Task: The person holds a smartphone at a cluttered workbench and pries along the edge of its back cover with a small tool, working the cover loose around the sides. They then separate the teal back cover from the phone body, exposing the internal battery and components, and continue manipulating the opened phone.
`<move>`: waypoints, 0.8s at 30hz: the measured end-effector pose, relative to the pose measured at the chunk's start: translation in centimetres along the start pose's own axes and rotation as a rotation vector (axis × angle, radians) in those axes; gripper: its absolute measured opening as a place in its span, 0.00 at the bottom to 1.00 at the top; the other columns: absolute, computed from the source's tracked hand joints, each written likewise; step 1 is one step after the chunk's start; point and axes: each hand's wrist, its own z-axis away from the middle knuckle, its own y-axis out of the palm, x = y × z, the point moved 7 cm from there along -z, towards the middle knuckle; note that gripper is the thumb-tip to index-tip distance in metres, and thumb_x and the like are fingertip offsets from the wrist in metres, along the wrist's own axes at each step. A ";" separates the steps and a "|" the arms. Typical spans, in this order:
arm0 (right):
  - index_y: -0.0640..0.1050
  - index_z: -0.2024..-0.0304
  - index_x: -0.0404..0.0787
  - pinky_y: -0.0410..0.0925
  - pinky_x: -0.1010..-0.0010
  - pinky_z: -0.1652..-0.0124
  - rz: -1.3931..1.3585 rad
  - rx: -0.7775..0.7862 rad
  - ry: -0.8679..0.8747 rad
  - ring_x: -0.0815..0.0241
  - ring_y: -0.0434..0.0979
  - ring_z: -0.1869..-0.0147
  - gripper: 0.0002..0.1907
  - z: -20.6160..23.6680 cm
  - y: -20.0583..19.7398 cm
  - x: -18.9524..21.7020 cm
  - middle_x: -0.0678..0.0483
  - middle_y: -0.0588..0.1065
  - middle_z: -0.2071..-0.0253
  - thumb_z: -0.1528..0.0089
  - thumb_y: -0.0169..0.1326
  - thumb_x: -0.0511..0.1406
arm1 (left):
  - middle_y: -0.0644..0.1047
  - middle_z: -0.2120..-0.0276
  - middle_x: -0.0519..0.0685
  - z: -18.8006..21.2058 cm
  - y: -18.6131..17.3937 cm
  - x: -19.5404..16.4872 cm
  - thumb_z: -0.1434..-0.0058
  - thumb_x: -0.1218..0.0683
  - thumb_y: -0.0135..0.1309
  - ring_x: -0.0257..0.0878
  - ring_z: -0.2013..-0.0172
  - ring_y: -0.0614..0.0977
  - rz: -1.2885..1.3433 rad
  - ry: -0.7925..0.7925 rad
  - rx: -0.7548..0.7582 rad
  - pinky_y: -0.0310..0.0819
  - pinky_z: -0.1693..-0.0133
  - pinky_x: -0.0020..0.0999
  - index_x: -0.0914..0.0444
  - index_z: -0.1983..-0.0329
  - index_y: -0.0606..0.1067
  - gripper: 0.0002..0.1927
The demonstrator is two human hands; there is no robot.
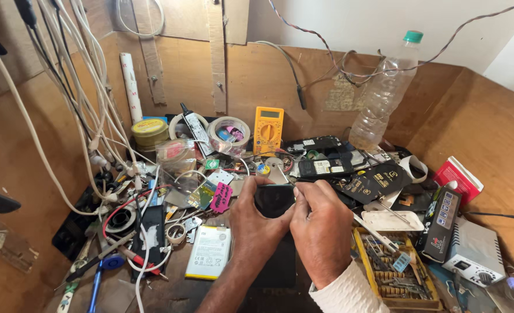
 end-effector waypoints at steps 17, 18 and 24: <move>0.83 0.56 0.29 0.77 0.70 0.70 -0.542 0.080 0.554 0.60 0.83 0.69 0.12 -0.4 -2.3 -10.0 0.47 0.81 0.67 0.37 0.59 0.33 | 0.83 0.71 0.46 -0.4 -2.0 -2.1 0.57 0.52 0.72 0.33 0.69 0.86 0.216 -0.033 0.142 0.81 0.63 0.31 0.60 0.58 0.73 0.25; 0.83 0.56 0.30 0.76 0.69 0.72 -0.543 0.087 0.620 0.59 0.82 0.71 0.12 0.7 -1.9 -10.0 0.47 0.82 0.68 0.38 0.59 0.33 | 0.82 0.69 0.47 -0.5 -2.2 -2.0 0.56 0.53 0.72 0.34 0.68 0.85 0.227 -0.005 0.112 0.81 0.62 0.31 0.61 0.58 0.72 0.25; 0.80 0.57 0.31 0.65 0.73 0.82 -0.778 0.174 0.783 0.65 0.74 0.80 0.15 4.4 -1.3 -7.7 0.58 0.76 0.76 0.40 0.59 0.37 | 0.79 0.63 0.48 0.1 -2.4 -2.6 0.55 0.54 0.73 0.36 0.62 0.83 0.228 0.079 0.026 0.79 0.58 0.32 0.63 0.55 0.72 0.27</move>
